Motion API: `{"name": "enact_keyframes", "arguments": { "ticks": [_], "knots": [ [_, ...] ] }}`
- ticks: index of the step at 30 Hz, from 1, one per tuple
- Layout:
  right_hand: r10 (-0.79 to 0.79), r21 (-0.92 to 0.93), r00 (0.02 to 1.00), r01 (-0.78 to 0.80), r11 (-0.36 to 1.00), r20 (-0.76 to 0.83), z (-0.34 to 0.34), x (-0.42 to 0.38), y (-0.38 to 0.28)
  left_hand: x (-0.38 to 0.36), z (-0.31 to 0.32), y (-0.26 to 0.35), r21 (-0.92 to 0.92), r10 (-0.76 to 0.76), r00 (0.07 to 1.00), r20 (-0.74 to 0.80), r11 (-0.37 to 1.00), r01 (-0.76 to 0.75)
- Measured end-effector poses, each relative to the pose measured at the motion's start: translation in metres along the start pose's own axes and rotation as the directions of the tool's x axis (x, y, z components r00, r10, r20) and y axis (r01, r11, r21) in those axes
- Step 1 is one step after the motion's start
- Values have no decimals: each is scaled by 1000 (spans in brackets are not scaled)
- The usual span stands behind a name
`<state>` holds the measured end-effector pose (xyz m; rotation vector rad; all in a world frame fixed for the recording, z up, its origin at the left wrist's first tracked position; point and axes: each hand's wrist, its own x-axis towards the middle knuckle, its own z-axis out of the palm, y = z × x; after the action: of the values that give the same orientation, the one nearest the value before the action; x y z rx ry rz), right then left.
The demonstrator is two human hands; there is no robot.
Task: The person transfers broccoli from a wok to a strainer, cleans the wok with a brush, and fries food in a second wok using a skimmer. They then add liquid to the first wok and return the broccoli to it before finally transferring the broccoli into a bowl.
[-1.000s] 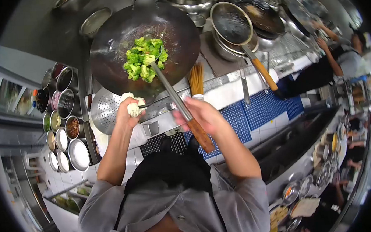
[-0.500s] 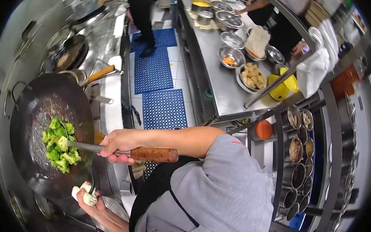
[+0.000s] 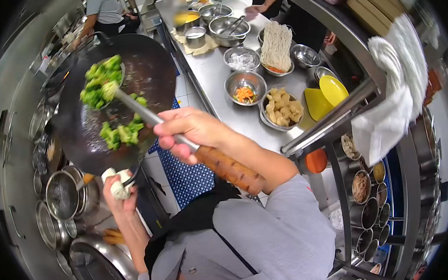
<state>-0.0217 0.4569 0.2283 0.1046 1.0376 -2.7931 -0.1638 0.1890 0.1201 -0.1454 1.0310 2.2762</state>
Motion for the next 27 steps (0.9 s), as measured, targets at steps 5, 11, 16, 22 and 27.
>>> {"name": "enact_keyframes", "arguments": {
  "ticks": [5,11,16,22,27],
  "knots": [
    [-215,21,966,220,975,-142,-62,-9,-73,98,52,-45,4,-217,976,32,976,217],
    [-412,-206,828,359,910,-380,-152,1,-146,160,76,-77,17,-361,932,31,932,361],
    [-532,-593,556,84,801,-639,-238,43,-188,174,65,-75,72,-376,926,-39,923,378],
    [-649,-759,425,-164,631,-631,-330,56,-192,178,45,-60,162,-334,937,-101,924,346],
    [-729,-803,337,-251,540,-595,-343,53,-198,172,50,-41,192,-282,940,-192,928,318]
  ]
}}
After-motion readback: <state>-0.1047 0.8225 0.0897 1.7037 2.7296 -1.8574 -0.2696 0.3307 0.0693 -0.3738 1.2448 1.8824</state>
